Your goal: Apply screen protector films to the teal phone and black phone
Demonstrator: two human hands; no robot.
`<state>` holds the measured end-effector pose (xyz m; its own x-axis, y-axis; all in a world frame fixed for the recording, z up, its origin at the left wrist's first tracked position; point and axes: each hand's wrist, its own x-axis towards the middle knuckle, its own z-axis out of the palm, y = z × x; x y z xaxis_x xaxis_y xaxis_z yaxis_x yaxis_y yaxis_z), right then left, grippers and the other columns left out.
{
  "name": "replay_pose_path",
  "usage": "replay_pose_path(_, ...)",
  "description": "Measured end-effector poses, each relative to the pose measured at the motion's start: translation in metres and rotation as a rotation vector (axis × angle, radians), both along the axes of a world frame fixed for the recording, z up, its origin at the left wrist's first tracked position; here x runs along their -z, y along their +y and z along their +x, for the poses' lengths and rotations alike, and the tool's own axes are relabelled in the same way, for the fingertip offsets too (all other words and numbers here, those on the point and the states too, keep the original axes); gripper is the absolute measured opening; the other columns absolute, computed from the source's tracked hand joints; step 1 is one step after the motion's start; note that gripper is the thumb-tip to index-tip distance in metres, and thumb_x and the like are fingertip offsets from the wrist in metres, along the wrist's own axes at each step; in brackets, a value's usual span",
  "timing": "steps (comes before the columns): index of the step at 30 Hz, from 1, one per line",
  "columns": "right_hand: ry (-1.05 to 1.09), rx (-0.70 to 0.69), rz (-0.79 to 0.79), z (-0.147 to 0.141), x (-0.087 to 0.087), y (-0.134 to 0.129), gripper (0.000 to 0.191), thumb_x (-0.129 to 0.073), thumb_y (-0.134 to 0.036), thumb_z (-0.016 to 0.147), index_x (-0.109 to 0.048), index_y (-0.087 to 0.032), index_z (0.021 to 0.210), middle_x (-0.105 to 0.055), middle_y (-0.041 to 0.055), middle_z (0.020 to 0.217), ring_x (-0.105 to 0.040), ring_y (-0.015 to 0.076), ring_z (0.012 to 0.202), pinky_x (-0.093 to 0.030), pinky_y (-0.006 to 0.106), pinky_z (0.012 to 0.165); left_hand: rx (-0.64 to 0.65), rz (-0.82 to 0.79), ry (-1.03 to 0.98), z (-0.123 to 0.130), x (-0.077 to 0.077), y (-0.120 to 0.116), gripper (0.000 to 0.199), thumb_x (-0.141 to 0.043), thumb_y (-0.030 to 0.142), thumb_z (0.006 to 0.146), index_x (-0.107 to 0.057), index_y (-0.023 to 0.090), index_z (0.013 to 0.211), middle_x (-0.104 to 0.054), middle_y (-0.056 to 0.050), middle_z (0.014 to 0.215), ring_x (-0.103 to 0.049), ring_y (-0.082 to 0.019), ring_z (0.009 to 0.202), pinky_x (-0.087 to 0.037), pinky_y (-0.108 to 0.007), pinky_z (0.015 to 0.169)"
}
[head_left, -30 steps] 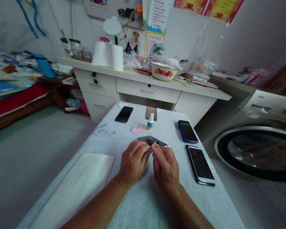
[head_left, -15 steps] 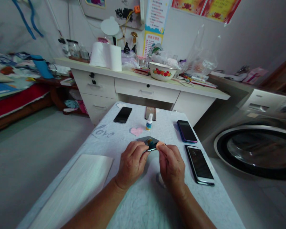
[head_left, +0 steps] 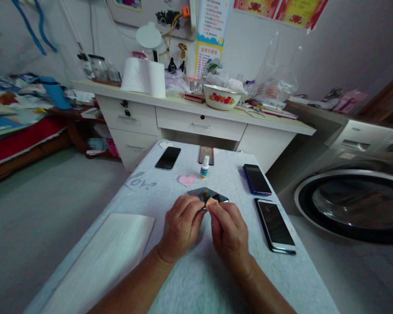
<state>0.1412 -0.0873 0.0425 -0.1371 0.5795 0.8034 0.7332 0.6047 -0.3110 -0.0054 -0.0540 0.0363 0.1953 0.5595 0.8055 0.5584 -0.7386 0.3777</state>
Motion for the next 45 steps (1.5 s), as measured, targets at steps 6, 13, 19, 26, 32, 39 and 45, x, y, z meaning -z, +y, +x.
replay_pose_path(6,0.052,0.066,0.023,0.011,-0.008,0.003,0.034,-0.049,-0.004,0.088,-0.059,-0.022,0.115,-0.061,0.0056,0.091,-0.060,0.0151,0.081,-0.053,0.028,0.069,-0.012,0.018,-0.011,-0.001,0.000,0.000,0.011,-0.056,0.017,0.089,-0.058,0.020,0.099,-0.065,-0.004,0.090,-0.061,-0.017,0.087,-0.056,-0.031,0.078)
replay_pose_path(13,0.238,0.039,-0.088,0.014,-0.014,0.001,0.025,-0.051,-0.009,0.091,-0.061,-0.022,0.110,-0.060,0.0037,0.088,-0.061,0.0140,0.079,-0.051,0.026,0.067,-0.002,0.001,-0.030,-0.002,0.001,-0.001,0.014,-0.058,0.015,0.087,-0.058,0.020,0.100,-0.064,-0.004,0.092,-0.061,-0.016,0.087,-0.055,-0.031,0.079)
replay_pose_path(19,0.433,0.032,-0.195,0.018,-0.014,-0.001,0.018,-0.055,-0.016,0.091,-0.065,-0.022,0.104,-0.062,0.0045,0.095,-0.062,0.0161,0.088,-0.050,0.028,0.075,0.014,-0.004,-0.080,-0.002,-0.001,-0.003,0.015,-0.059,0.013,0.086,-0.058,0.019,0.099,-0.064,-0.004,0.091,-0.061,-0.015,0.087,-0.054,-0.028,0.079)
replay_pose_path(26,0.486,0.031,-0.222,0.021,-0.012,0.000,0.017,-0.054,-0.019,0.093,-0.066,-0.021,0.105,-0.063,0.0051,0.097,-0.061,0.0166,0.091,-0.049,0.029,0.079,0.054,-0.066,-0.172,-0.001,-0.001,-0.005,0.014,-0.058,0.013,0.087,-0.056,0.020,0.099,-0.061,-0.003,0.092,-0.060,-0.013,0.088,-0.052,-0.026,0.080)
replay_pose_path(32,0.486,0.050,-0.233,0.020,-0.014,-0.001,0.017,-0.054,-0.019,0.092,-0.066,-0.021,0.105,-0.063,0.0045,0.097,-0.061,0.0168,0.092,-0.049,0.029,0.079,0.118,-0.174,-0.209,0.001,0.003,-0.006,0.014,-0.056,0.013,0.087,-0.055,0.020,0.100,-0.060,-0.004,0.095,-0.059,-0.014,0.092,-0.051,-0.025,0.081)
replay_pose_path(39,0.344,0.082,-0.132,0.021,-0.018,-0.001,0.020,-0.052,-0.014,0.091,-0.065,-0.021,0.105,-0.061,0.0055,0.094,-0.061,0.0169,0.088,-0.050,0.028,0.070,0.170,-0.252,-0.193,0.004,0.004,-0.006,0.010,-0.054,0.013,0.088,-0.055,0.019,0.096,-0.061,-0.004,0.093,-0.060,-0.014,0.091,-0.050,-0.025,0.081)
replay_pose_path(45,0.177,0.033,-0.077,0.018,-0.016,-0.003,0.034,-0.051,-0.008,0.090,-0.058,-0.023,0.119,-0.056,0.0040,0.091,-0.058,0.0128,0.074,-0.049,0.025,0.063,0.176,-0.425,-0.097,0.007,0.007,-0.003,0.007,-0.056,0.012,0.084,-0.056,0.019,0.086,-0.062,-0.001,0.083,-0.060,-0.014,0.081,-0.047,-0.026,0.075)
